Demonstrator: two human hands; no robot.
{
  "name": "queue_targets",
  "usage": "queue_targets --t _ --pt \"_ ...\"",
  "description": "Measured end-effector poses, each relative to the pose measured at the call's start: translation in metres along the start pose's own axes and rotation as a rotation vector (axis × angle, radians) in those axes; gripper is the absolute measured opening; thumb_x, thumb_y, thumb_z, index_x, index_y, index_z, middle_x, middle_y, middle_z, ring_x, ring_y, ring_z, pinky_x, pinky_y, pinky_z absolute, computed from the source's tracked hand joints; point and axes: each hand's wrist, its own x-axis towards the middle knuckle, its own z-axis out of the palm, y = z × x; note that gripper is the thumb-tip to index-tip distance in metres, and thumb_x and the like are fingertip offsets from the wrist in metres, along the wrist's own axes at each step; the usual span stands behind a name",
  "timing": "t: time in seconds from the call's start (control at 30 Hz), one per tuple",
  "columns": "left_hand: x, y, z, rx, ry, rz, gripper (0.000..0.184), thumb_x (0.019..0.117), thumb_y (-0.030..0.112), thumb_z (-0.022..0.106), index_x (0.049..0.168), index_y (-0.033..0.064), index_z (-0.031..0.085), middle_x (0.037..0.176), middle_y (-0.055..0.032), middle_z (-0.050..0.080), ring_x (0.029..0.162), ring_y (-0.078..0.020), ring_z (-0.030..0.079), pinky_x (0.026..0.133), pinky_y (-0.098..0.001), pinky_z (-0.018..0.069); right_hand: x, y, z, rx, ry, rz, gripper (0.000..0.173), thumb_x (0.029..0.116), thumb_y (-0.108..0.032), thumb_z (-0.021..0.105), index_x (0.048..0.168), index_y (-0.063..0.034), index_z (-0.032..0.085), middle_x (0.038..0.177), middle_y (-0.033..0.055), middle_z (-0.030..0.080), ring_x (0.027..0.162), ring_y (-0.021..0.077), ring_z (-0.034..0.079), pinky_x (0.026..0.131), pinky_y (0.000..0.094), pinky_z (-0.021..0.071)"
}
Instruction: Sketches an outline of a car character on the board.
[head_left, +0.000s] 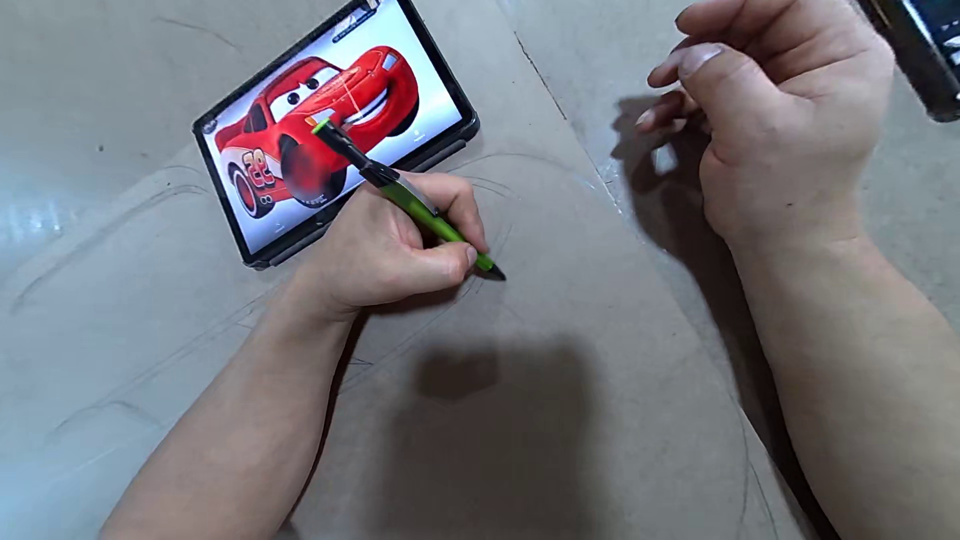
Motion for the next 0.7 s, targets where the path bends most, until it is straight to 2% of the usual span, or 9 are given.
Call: queue_targets --t 0.13,0.27,0.37,0.5,0.6,0.7 --pt "0.003 -0.002 0.007 0.028 0.203 -0.019 0.007 0.0889 0.013 0.068 0.094 0.0083 0.069 0.085 -0.0035 0.073 0.065 -0.0114 0.067 0.053 -0.0239 0.0566 0.002 0.001 0.000 -0.005 0.005 -0.002 0.016 0.1030 -0.007 0.055 0.115 -0.0014 0.064 0.096 0.0024 0.072 0.079 0.0149 0.073 0.071 0.0323 0.0660" --pt "0.005 -0.001 0.010 -0.009 0.249 -0.026 0.009 0.0909 0.007 0.069 0.099 0.0034 0.069 0.083 -0.0058 0.073 0.067 -0.0149 0.070 0.058 -0.0268 0.0613 0.002 0.001 0.001 -0.006 0.007 -0.004 0.016 0.1027 -0.006 0.055 0.115 -0.0011 0.064 0.096 0.0028 0.072 0.079 0.0150 0.073 0.071 0.0322 0.0664" --pt "0.006 -0.002 0.012 -0.050 0.267 -0.018 0.012 0.0943 0.006 0.070 0.104 0.0005 0.068 0.087 -0.0085 0.074 0.073 -0.0182 0.073 0.065 -0.0308 0.0644 0.002 0.001 0.002 -0.007 0.009 -0.001 0.016 0.1026 -0.007 0.056 0.115 -0.0010 0.065 0.096 0.0026 0.072 0.078 0.0148 0.073 0.071 0.0319 0.0663" --pt "0.007 -0.001 0.014 -0.043 0.286 -0.023 0.015 0.0948 0.006 0.072 0.108 -0.0004 0.069 0.090 -0.0084 0.076 0.076 -0.0186 0.074 0.068 -0.0309 0.0658 0.002 0.001 0.001 -0.019 0.010 0.005 0.015 0.1025 -0.007 0.056 0.113 -0.0020 0.066 0.095 0.0016 0.072 0.079 0.0139 0.073 0.072 0.0310 0.0661" --pt "0.007 0.000 0.014 -0.030 0.271 -0.026 0.014 0.0948 0.005 0.071 0.108 -0.0001 0.069 0.090 -0.0078 0.076 0.076 -0.0179 0.074 0.068 -0.0303 0.0657 0.002 0.000 0.001 -0.027 0.016 0.015 0.014 0.1026 -0.008 0.057 0.111 -0.0034 0.066 0.094 0.0005 0.073 0.078 0.0131 0.073 0.072 0.0310 0.0659" --pt "0.006 0.001 0.012 0.005 0.238 -0.039 0.010 0.0896 0.005 0.070 0.099 0.0034 0.070 0.084 -0.0052 0.074 0.068 -0.0142 0.071 0.058 -0.0260 0.0617 0.002 0.001 0.001 -0.029 0.012 0.017 0.014 0.1030 -0.009 0.057 0.110 -0.0037 0.067 0.094 0.0006 0.073 0.078 0.0134 0.073 0.071 0.0314 0.0657"
